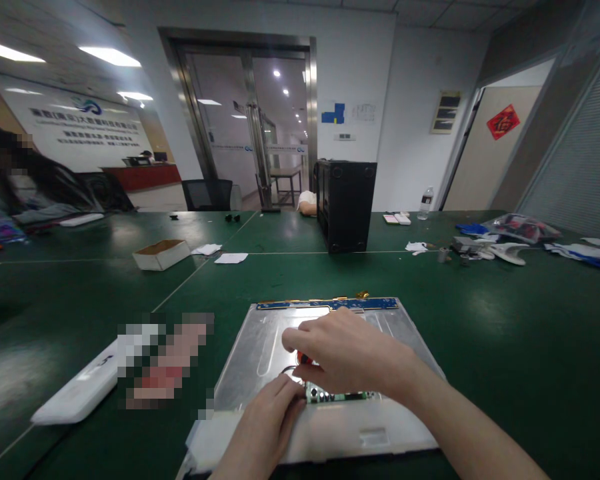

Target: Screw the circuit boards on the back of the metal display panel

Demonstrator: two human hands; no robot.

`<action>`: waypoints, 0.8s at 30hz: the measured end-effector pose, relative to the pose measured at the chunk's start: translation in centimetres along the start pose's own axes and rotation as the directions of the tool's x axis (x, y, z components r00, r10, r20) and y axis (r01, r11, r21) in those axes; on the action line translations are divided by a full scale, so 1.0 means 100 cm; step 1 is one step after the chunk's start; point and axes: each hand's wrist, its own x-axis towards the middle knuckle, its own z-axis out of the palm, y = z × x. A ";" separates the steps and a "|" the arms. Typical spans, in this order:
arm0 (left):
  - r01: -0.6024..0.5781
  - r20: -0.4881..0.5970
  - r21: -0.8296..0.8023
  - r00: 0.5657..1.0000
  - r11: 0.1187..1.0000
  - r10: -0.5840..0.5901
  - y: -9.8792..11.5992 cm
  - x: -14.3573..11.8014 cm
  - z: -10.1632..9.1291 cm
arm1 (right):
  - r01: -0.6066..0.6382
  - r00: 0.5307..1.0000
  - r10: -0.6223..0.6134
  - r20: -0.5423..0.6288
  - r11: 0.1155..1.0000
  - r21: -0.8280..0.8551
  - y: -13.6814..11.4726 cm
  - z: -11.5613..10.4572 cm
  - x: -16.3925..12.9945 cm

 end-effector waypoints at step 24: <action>-0.015 0.000 -0.016 1.000 1.000 0.015 0.004 0.001 -0.003 | -0.025 1.000 0.025 0.003 1.000 -0.015 -0.001 -0.001 0.001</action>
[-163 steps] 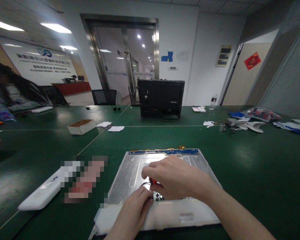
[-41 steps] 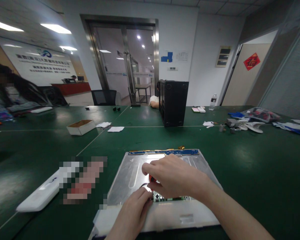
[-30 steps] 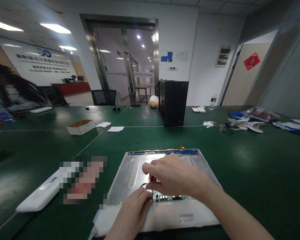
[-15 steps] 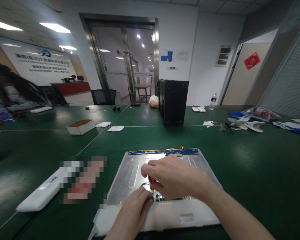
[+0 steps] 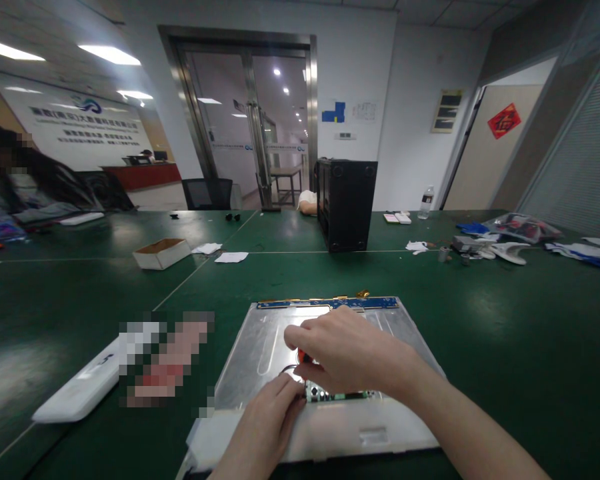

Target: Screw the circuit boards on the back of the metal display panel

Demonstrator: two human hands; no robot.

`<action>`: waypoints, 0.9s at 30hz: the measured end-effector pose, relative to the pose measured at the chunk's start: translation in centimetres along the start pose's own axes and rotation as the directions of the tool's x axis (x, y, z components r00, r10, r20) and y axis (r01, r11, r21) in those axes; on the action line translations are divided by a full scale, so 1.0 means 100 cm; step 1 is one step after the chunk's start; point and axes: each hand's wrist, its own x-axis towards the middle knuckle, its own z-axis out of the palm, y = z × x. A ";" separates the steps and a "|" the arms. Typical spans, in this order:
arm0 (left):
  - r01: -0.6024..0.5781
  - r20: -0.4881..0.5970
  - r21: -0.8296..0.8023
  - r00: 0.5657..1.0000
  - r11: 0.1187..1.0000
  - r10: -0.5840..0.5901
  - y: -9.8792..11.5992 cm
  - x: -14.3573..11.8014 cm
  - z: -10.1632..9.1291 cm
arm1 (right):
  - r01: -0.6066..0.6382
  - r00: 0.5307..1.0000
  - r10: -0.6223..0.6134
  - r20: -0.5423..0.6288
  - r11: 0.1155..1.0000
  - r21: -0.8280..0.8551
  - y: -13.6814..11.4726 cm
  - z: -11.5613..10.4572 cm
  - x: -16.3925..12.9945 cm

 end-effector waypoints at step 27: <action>0.025 0.019 0.003 0.999 1.000 -0.026 0.001 0.000 0.000 | -0.019 1.000 0.019 0.004 1.000 0.022 0.001 -0.001 0.000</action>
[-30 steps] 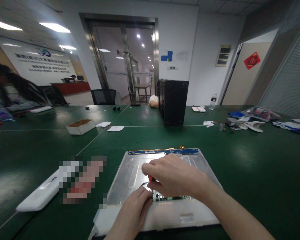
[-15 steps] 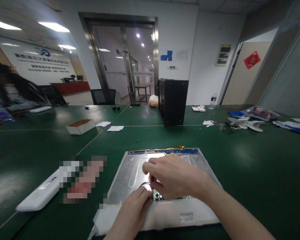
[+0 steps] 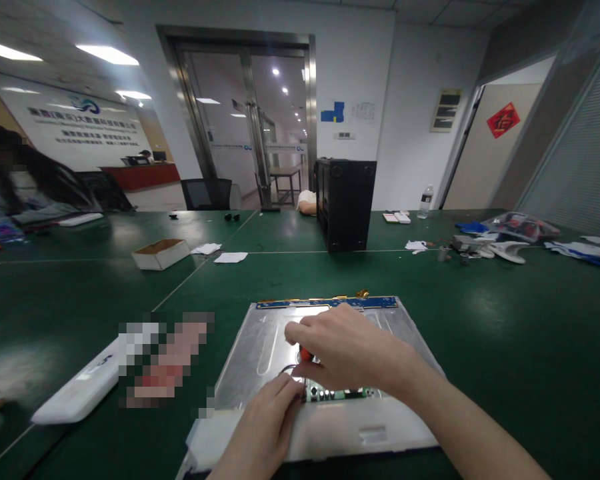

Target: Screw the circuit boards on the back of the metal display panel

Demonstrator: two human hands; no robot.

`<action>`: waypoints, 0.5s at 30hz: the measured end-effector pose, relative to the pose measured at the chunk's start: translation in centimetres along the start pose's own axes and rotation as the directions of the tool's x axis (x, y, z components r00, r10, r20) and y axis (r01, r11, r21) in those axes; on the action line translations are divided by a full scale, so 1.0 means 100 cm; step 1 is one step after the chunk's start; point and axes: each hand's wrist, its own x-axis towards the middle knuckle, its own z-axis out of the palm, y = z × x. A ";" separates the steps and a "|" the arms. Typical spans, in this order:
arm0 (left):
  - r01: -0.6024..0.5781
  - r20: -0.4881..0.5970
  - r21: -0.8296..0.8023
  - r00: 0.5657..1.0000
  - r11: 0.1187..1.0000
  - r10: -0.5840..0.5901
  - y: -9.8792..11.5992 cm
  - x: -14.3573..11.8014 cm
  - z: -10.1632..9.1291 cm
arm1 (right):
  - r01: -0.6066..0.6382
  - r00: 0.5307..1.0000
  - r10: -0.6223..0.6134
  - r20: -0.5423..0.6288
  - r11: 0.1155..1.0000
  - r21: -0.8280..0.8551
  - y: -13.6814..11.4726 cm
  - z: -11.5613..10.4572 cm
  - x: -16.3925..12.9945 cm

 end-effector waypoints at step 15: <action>0.016 0.024 -0.002 1.000 1.000 -0.016 -0.002 -0.001 0.001 | 0.003 1.000 -0.004 -0.007 1.000 -0.013 -0.001 0.002 0.001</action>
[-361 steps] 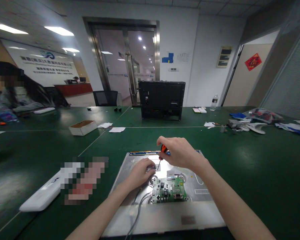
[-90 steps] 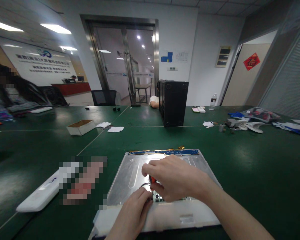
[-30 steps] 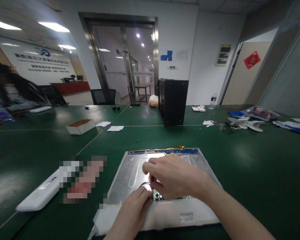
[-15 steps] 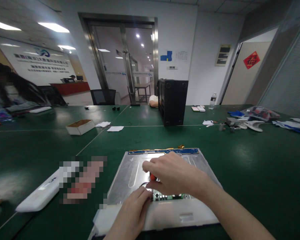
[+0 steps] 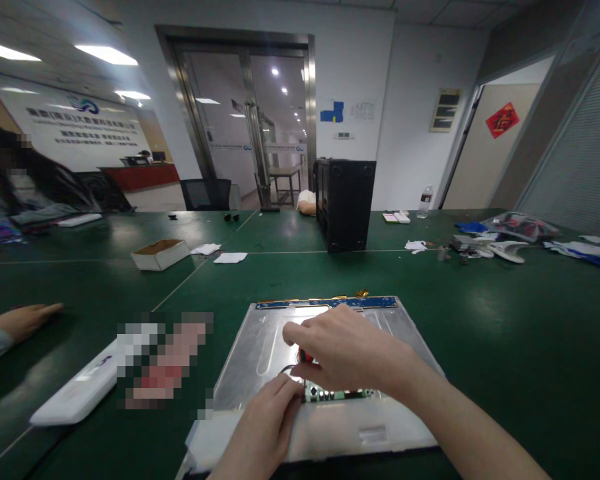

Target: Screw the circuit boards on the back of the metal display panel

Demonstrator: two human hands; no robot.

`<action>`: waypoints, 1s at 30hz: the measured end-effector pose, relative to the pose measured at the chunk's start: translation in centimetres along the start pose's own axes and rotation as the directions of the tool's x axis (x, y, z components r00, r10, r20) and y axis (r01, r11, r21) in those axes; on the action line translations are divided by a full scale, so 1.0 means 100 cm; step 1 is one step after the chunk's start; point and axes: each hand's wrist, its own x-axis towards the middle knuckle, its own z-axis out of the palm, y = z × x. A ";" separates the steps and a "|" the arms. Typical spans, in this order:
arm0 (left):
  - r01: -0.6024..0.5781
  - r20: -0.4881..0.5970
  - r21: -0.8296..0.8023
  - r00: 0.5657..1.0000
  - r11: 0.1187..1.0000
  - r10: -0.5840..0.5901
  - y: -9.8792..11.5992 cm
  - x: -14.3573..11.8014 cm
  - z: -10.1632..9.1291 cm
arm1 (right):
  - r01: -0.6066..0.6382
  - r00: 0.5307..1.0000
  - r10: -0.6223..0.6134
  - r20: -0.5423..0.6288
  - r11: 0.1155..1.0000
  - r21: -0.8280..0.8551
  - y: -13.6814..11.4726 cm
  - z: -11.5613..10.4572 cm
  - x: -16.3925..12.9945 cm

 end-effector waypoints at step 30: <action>0.007 -0.019 0.014 1.000 1.000 -0.007 0.002 -0.001 0.000 | -0.001 1.000 0.001 0.007 1.000 0.030 0.001 -0.003 -0.004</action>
